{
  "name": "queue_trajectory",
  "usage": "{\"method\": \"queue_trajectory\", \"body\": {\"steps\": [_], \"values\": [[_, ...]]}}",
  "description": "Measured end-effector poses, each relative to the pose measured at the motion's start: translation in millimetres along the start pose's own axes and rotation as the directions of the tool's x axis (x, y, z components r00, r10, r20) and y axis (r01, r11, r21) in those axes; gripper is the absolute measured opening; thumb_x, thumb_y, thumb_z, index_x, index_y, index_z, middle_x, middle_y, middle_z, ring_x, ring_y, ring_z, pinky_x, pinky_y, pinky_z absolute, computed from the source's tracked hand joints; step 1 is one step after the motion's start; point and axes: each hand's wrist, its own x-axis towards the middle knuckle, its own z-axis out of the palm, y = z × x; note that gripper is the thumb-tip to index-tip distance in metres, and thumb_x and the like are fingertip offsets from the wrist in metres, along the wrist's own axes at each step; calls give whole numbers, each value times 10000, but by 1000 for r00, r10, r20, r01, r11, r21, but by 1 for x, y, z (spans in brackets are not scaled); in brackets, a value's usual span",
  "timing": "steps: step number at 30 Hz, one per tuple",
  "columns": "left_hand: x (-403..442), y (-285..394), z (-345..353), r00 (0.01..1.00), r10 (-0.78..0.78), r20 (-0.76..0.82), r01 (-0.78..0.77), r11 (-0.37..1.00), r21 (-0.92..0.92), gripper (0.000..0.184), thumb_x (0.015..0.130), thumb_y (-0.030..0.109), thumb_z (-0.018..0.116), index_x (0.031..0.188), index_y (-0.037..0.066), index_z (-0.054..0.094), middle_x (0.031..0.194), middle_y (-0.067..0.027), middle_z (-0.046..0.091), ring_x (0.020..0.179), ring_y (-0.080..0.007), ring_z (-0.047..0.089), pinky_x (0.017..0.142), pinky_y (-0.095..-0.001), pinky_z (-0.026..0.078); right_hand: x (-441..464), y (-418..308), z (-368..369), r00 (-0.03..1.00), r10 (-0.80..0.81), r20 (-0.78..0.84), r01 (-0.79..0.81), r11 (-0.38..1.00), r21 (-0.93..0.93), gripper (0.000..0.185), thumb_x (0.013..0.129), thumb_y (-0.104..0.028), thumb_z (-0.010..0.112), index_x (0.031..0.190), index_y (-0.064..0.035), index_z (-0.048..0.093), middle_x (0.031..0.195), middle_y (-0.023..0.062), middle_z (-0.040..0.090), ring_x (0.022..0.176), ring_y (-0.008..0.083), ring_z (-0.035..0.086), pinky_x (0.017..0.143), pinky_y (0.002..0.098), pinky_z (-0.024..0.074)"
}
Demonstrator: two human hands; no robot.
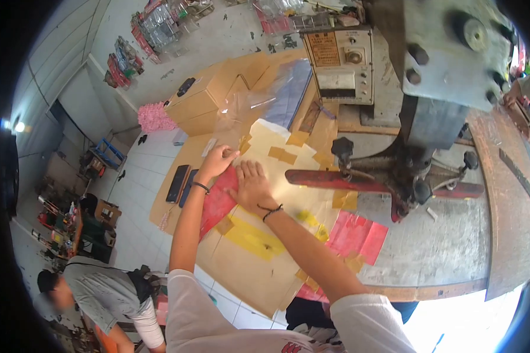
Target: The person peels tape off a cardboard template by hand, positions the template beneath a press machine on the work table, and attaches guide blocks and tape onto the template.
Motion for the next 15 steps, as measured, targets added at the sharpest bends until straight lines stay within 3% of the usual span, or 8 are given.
{"method": "queue_trajectory", "body": {"steps": [2, 3, 6, 9, 12, 15], "values": [[-16, 16, -10, 980, -158, 123, 178, 970, -168, 468, 908, 416, 691, 1015, -40, 686, 813, -152, 694, 768, -235, 655, 727, -352, 514, 0, 5, 10, 995, -34, -93, 36, 999, 17, 768, 962, -554, 465, 1427, 53, 405, 1454, 242, 445, 1416, 378, 339, 1204, 483, 195], [-21, 18, -10, 978, -176, 109, 194, 964, -183, 515, 878, 476, 712, 978, -29, 705, 905, -188, 725, 831, -288, 695, 753, -359, 535, -1, 4, 9, 988, -52, -148, 50, 999, -15, 649, 964, -444, 515, 1379, 51, 444, 1409, 231, 482, 1373, 375, 396, 1182, 490, 246], [-31, 18, -20, 955, -240, 172, 249, 968, -35, 533, 868, 491, 719, 985, -29, 709, 909, -182, 727, 829, -287, 690, 766, -364, 536, -4, 1, 3, 979, -36, -200, 43, 999, 32, 540, 937, -324, 547, 1317, 57, 499, 1318, 220, 550, 1290, 370, 471, 1149, 499, 288], [-35, 16, -29, 861, -321, 395, 326, 944, 57, 525, 842, 460, 759, 1038, -24, 703, 909, -170, 727, 827, -277, 690, 780, -359, 538, -28, 0, -16, 983, -7, -185, 14, 999, 41, 420, 891, -205, 595, 1230, 37, 540, 1238, 191, 583, 1220, 352, 521, 1105, 483, 350], [-48, 29, -41, 859, -264, 438, 352, 927, -130, 483, 840, 384, 784, 1095, -15, 691, 958, -136, 731, 872, -230, 682, 827, -340, 527, -69, 7, -52, 979, -97, -177, 131, 973, 192, 369, 863, -162, 625, 1183, 11, 565, 1223, 187, 584, 1196, 350, 538, 1070, 458, 391], [-52, 21, -40, 898, -172, 405, 353, 831, -429, 433, 884, 261, 755, 1206, -5, 643, 1089, -83, 710, 981, -168, 644, 905, -312, 498, -111, 23, -88, 975, -180, -133, 203, 963, 179, 342, 848, -143, 647, 1159, -13, 589, 1188, 183, 601, 1167, 355, 556, 1040, 434, 424]]}}
